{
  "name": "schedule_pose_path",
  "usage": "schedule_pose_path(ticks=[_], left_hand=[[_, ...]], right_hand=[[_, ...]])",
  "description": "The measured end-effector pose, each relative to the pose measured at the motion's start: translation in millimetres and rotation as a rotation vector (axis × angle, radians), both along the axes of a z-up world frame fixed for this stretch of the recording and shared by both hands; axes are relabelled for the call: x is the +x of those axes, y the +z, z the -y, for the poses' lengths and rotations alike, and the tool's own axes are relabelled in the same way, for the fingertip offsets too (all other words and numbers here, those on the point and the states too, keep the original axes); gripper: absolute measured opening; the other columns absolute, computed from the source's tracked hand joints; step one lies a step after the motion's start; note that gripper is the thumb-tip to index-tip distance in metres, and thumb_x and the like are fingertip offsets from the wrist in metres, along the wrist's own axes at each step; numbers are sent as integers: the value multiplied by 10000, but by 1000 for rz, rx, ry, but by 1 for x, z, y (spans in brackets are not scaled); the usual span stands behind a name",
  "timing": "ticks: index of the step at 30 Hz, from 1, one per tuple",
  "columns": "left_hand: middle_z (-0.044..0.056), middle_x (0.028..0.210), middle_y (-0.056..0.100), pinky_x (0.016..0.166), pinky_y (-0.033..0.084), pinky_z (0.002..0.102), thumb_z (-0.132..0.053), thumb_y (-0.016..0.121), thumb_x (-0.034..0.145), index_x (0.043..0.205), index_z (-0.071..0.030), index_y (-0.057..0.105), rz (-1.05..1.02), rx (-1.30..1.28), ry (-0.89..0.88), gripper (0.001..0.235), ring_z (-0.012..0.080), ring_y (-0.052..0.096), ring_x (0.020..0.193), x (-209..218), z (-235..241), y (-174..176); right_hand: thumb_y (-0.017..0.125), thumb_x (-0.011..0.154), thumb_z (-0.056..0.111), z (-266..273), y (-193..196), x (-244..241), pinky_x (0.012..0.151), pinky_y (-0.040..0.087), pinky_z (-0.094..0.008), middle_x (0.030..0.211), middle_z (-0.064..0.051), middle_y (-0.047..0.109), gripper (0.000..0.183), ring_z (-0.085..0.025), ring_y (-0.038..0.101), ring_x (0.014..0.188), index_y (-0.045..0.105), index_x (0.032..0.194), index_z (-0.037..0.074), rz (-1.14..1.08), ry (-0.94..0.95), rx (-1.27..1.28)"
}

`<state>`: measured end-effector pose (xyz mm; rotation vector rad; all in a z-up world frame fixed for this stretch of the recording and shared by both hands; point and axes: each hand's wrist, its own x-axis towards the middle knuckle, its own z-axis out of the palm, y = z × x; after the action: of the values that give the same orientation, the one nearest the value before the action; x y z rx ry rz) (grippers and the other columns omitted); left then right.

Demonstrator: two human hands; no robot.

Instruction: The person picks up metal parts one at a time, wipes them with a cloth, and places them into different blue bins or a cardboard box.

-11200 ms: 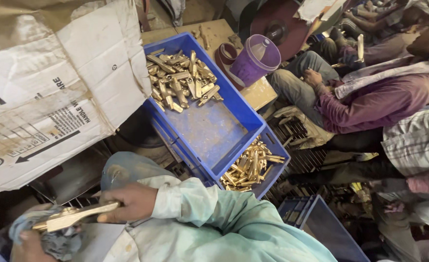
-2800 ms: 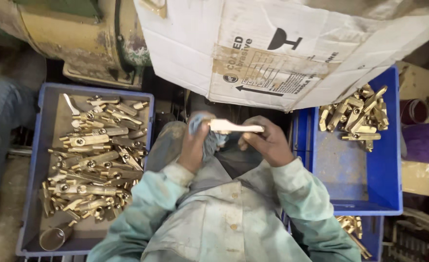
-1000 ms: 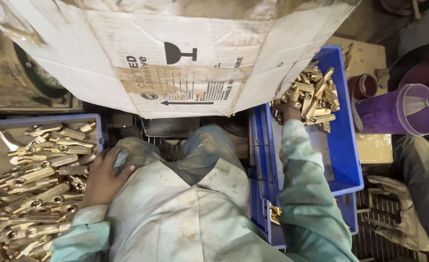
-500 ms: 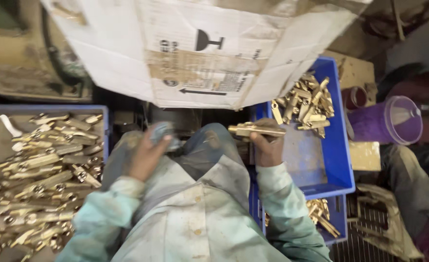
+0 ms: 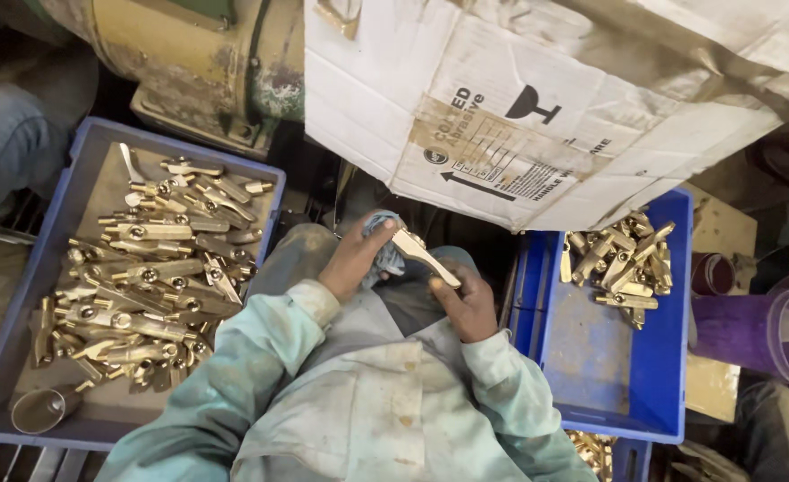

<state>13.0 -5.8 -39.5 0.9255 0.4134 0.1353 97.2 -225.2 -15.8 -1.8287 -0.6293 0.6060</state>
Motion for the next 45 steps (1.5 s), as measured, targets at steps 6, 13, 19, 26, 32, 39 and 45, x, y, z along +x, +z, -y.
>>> schedule_pose_path(ticks=[6, 13, 19, 26, 32, 39, 45], left_hand=[[12, 816, 705, 420, 469, 254, -452, 545, 1019, 1096, -126, 637, -124, -109, -49, 347, 92, 646, 583, 29, -12, -60], [99, 711, 692, 368, 432, 322, -496, 449, 1045, 992, -98, 622, -292, -322, -42, 437, 210, 625, 476, 68, -18, -166], [90, 677, 646, 371, 408, 334, -515, 399, 1066, 978, -120, 616, -273, -363, 36, 459, 206, 583, 464, 92, -11, -231], [63, 696, 642, 379, 403, 313, -498, 375, 1078, 984, -104, 615, -251, -416, 108, 471, 184, 568, 475, 97, -7, -227], [68, 724, 641, 382, 416, 322, -426, 442, 1074, 986, -106, 596, -284, -462, 188, 366, 195, 583, 491, 95, -15, -220], [68, 728, 641, 375, 407, 319, -367, 443, 1070, 985, -101, 581, -293, -469, 281, 311, 204, 578, 489, 85, -28, -221], [60, 724, 649, 391, 438, 310, -396, 374, 1078, 989, -95, 596, -259, -463, 268, 384, 189, 581, 496, 82, -35, -231]], right_hand=[[667, 976, 259, -15, -37, 19, 619, 509, -276, 729, -38, 677, 244, -101, 628, 664, 668, 927, 20, 61, 32, -219], [605, 1019, 287, -49, -101, 58, 464, 497, -297, 587, -40, 594, 324, -136, 580, 464, 636, 842, 17, -260, 14, -179], [612, 1017, 287, -63, -144, 74, 428, 487, -319, 573, -57, 567, 337, -165, 542, 419, 595, 810, 22, -287, -63, -191], [629, 1004, 264, -75, -161, 74, 412, 537, -357, 558, -71, 542, 316, -168, 522, 387, 626, 853, -13, -356, -206, -195], [650, 996, 241, -88, -174, 74, 397, 528, -372, 563, -73, 534, 327, -173, 504, 388, 624, 826, -36, -420, -262, -168], [652, 994, 231, -105, -180, 69, 394, 530, -386, 544, -85, 507, 336, -194, 504, 383, 593, 801, -37, -511, -253, -96], [664, 959, 181, -119, -179, 69, 391, 546, -422, 547, -93, 505, 246, -216, 499, 373, 588, 831, -14, -546, -257, -90]])
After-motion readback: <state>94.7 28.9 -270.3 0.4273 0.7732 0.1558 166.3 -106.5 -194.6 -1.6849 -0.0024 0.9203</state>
